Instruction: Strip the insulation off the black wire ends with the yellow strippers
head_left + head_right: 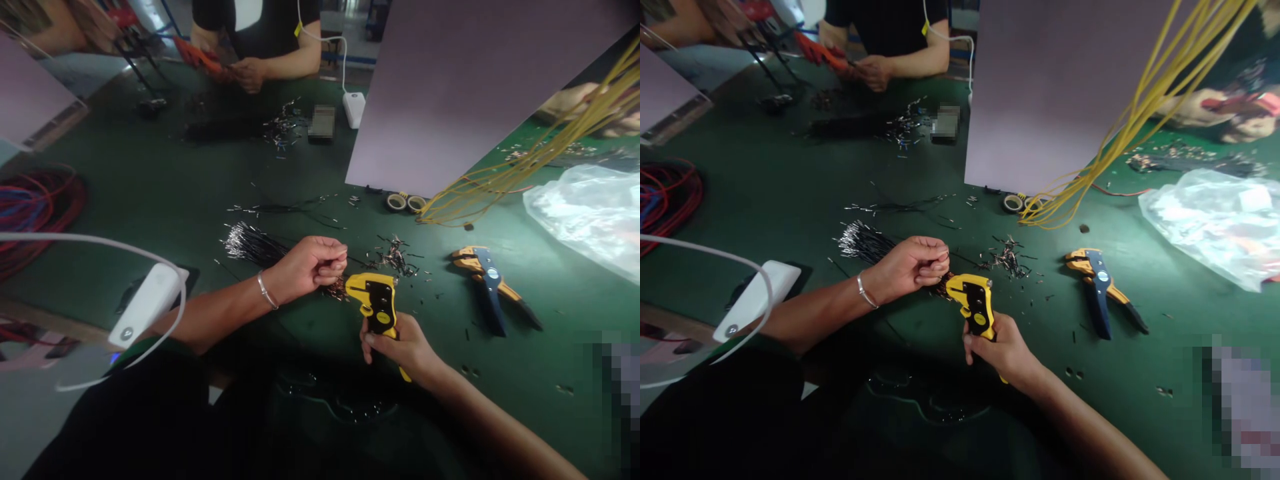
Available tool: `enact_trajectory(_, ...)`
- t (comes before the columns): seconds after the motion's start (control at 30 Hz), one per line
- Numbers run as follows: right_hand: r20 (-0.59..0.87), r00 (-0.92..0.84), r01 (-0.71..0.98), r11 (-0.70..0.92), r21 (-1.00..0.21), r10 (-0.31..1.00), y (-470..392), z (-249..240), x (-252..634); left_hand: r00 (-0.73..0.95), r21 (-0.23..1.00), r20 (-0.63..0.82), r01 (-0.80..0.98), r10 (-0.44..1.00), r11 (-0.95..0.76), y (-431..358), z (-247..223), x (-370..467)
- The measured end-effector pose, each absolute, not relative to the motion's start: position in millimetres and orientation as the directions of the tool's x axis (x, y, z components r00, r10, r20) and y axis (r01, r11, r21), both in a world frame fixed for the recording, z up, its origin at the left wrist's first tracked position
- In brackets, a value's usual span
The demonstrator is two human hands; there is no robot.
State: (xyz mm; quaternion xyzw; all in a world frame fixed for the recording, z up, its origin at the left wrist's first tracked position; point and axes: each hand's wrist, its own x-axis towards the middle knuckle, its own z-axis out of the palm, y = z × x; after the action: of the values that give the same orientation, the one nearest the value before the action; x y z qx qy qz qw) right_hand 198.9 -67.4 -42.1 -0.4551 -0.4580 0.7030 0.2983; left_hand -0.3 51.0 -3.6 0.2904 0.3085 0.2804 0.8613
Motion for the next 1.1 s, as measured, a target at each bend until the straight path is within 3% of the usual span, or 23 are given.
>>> enact_trajectory(0.27,-0.351,-0.309,0.041,-0.356,-0.934,0.884,-61.8,-43.6,198.3,0.644,0.681,-0.378,-0.293,0.665,0.671,47.8,-4.9,3.5)
enact_trajectory(1.1,-0.406,-0.224,0.178,-0.372,-0.911,0.886,-58.2,-31.2,201.4,0.563,0.734,-0.411,-0.262,0.717,0.627,45.9,0.7,4.3)
